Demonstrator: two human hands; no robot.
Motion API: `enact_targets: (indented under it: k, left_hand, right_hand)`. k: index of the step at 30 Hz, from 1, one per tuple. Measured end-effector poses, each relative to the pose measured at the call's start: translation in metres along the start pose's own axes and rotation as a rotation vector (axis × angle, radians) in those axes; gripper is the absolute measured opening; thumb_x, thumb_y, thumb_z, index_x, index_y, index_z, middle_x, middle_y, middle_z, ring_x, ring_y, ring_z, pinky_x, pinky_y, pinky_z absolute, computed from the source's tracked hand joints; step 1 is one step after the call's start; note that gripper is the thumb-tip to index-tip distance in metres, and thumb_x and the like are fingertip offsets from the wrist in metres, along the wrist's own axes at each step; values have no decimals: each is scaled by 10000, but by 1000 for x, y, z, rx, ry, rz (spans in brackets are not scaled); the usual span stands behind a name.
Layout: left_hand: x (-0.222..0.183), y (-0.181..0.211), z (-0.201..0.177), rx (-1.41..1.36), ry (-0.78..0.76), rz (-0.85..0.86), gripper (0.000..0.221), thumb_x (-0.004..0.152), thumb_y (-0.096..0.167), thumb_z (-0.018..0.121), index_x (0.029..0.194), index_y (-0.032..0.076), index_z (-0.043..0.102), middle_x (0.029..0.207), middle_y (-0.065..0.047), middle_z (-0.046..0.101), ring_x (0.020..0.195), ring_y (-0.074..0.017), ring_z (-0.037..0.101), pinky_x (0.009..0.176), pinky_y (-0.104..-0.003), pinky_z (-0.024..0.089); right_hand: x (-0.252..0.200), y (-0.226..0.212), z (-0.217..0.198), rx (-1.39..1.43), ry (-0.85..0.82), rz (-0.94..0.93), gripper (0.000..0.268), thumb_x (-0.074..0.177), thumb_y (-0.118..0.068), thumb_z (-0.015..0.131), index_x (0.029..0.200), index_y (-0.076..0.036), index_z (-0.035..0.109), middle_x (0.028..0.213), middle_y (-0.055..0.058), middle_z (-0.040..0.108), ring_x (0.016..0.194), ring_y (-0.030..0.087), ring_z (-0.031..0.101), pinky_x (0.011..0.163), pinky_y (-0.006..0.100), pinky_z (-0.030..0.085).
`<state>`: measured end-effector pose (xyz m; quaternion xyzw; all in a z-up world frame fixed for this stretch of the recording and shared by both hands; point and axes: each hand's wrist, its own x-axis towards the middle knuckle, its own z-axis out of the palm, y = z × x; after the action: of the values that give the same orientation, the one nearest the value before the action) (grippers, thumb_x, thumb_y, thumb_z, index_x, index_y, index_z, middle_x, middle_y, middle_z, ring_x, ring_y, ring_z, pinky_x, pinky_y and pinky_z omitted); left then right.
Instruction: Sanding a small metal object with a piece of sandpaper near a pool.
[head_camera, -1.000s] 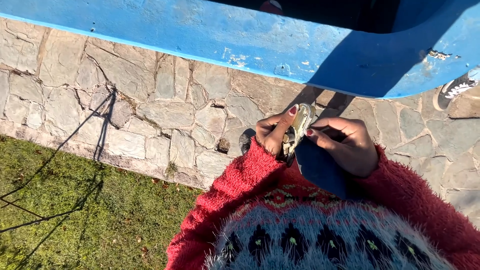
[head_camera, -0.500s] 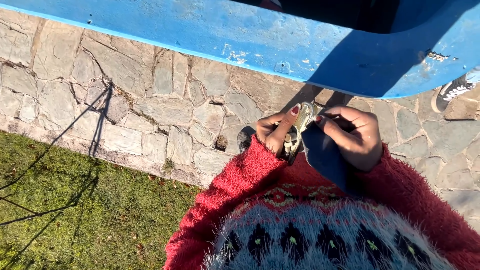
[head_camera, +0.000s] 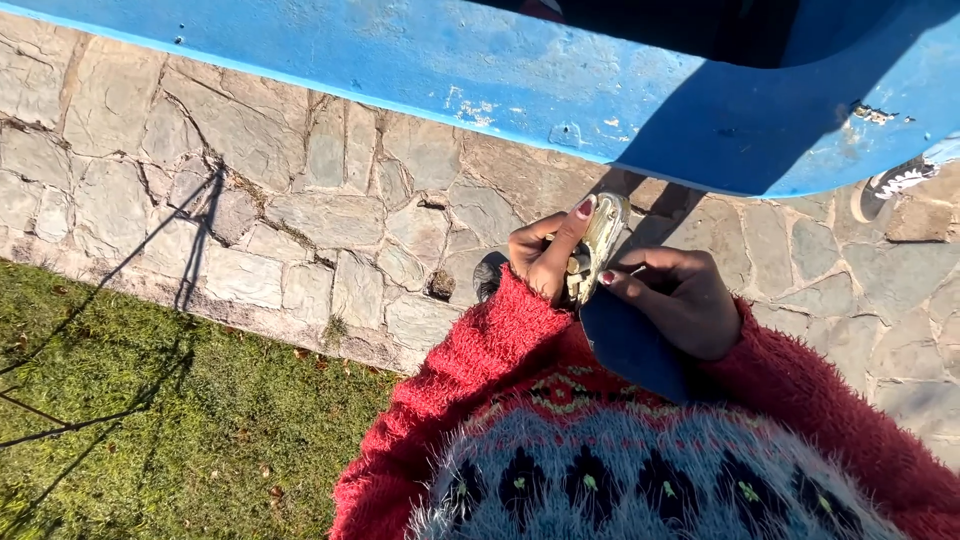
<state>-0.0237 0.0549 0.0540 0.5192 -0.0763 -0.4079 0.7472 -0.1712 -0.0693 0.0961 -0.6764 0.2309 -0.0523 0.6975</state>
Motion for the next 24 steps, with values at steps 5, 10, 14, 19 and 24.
enact_targets:
  k: [5,10,14,19,24]
  left_hand:
    - [0,9,4,19,-12,-26,400,989,374,698,942,-13,786,745,-64,735,634,-71,624,568,-256,492]
    - [-4,14,6,21,-31,-21,342,1001,324,692,1022,-4,785,779,-44,733,660,-56,612,583,-240,482]
    - [-6,11,6,20,-51,39,305,1031,285,684,1036,-1,789,781,-42,726,672,-43,600,587,-223,466]
    - [-3,-4,1,60,-74,156,250,1041,231,695,999,2,786,754,-21,706,643,-29,567,562,-214,422]
    - [-6,4,4,64,-55,121,231,1028,217,698,984,8,784,742,-5,692,637,-20,550,555,-214,406]
  right_hand:
    - [-7,6,5,-5,18,-19,161,962,-64,674,1071,41,726,877,49,760,774,59,671,661,228,538]
    - [-11,-5,14,101,127,15,198,971,-91,672,1093,56,721,896,66,755,777,74,672,665,235,537]
    - [-15,1,12,117,137,8,194,988,-84,664,1099,64,722,897,72,756,778,75,664,667,236,533]
    - [-15,-1,12,123,131,-45,202,990,-86,661,1115,64,711,912,76,756,793,79,675,682,237,541]
    - [-13,-2,11,90,129,-90,210,989,-92,663,1127,63,701,930,71,753,809,78,681,697,233,550]
